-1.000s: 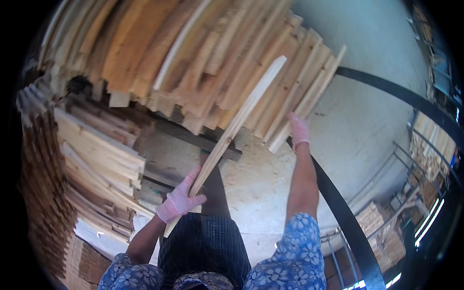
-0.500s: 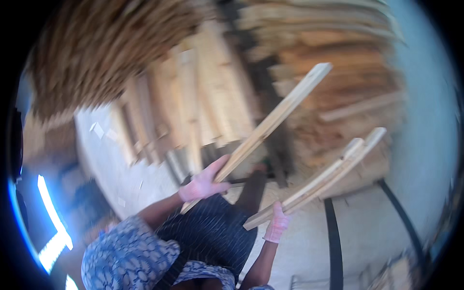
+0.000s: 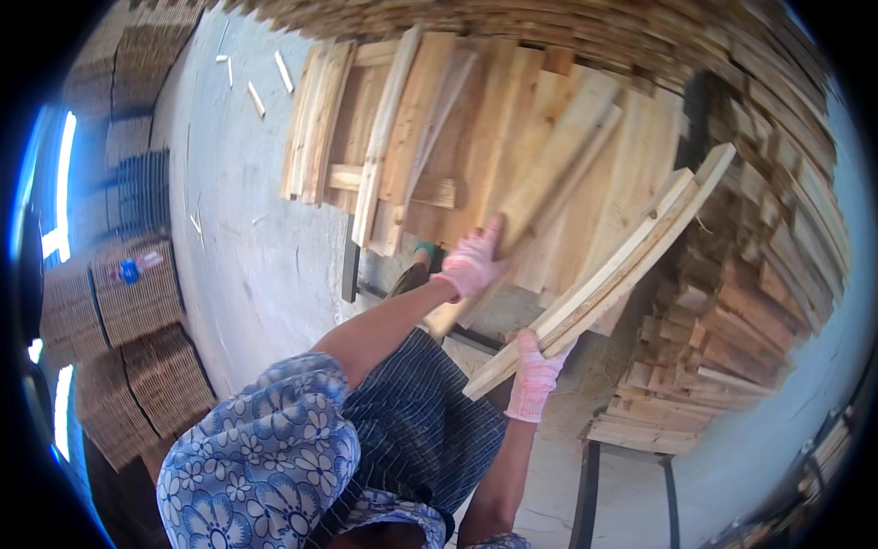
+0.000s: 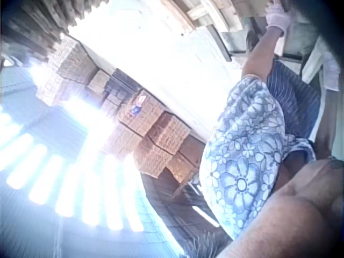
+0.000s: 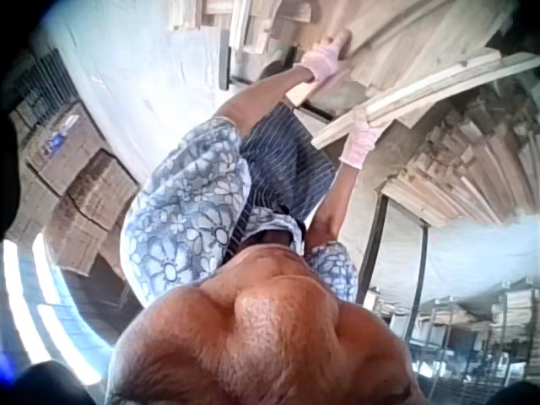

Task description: The person repeatedly picks up wooden planks from a pile and places them onto a metal rack. They wear pink gloves and handle the planks one by one or in small groups, arranging them in a stack.

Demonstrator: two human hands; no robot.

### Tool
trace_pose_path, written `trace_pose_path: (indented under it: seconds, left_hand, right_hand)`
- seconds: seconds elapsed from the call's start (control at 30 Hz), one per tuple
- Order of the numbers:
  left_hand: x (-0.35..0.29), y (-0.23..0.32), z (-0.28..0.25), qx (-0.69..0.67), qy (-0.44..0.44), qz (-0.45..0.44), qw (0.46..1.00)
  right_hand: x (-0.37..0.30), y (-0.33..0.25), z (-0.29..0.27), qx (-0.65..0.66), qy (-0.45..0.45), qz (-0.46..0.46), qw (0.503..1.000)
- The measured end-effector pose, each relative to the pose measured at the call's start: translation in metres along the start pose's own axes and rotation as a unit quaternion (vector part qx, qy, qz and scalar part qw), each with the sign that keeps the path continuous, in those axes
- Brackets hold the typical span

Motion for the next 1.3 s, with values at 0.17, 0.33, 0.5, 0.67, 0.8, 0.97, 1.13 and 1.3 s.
trace_pose_path:
  seconds: [0.17, 0.33, 0.5, 0.67, 0.8, 0.97, 1.13, 1.3]
  left_hand:
    - [0.001, -0.009, -0.006, -0.335, -0.110, 0.164, 0.921]
    - [-0.043, -0.046, -0.082, -0.398, -0.247, 0.132, 0.873]
    - [-0.034, -0.129, -0.156, -0.560, -0.187, 0.074, 0.804]
    - [0.009, -0.239, -0.245, -0.480, 0.022, 0.060, 0.875]
    - [0.066, -0.271, -0.300, -0.249, 0.145, -0.056, 0.956]
    - [0.161, -0.281, -0.284, -0.119, 0.246, -0.096, 0.957]
    - [0.163, -0.284, -0.281, -0.180, 0.212, -0.060, 0.959]
    - [0.119, -0.310, -0.307, -0.247, 0.214, -0.023, 0.945]
  right_hand:
    - [0.004, 0.023, 0.057, -0.085, -0.041, 0.001, 0.996]
    - [-0.030, 0.064, 0.151, -0.077, -0.134, -0.021, 0.988]
    - [-0.051, 0.055, 0.237, -0.225, -0.330, -0.108, 0.910]
    - [0.012, 0.024, 0.331, -0.444, -0.255, -0.235, 0.826]
    - [0.080, 0.015, 0.400, -0.617, -0.111, -0.234, 0.743]
    - [0.099, 0.035, 0.443, -0.713, 0.021, -0.218, 0.666]
    - [0.134, 0.043, 0.404, -0.562, -0.006, -0.238, 0.792]
    - [0.128, 0.027, 0.414, -0.576, -0.034, -0.270, 0.771]
Point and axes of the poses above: each hand's wrist, its own x-axis towards the middle knuckle, its own z-axis out of the palm, y = z × x, the point moved 6 cm from there along x, towards the middle knuckle, and after that the axes turned 8 degrees about -z, right-handed, at the moved point
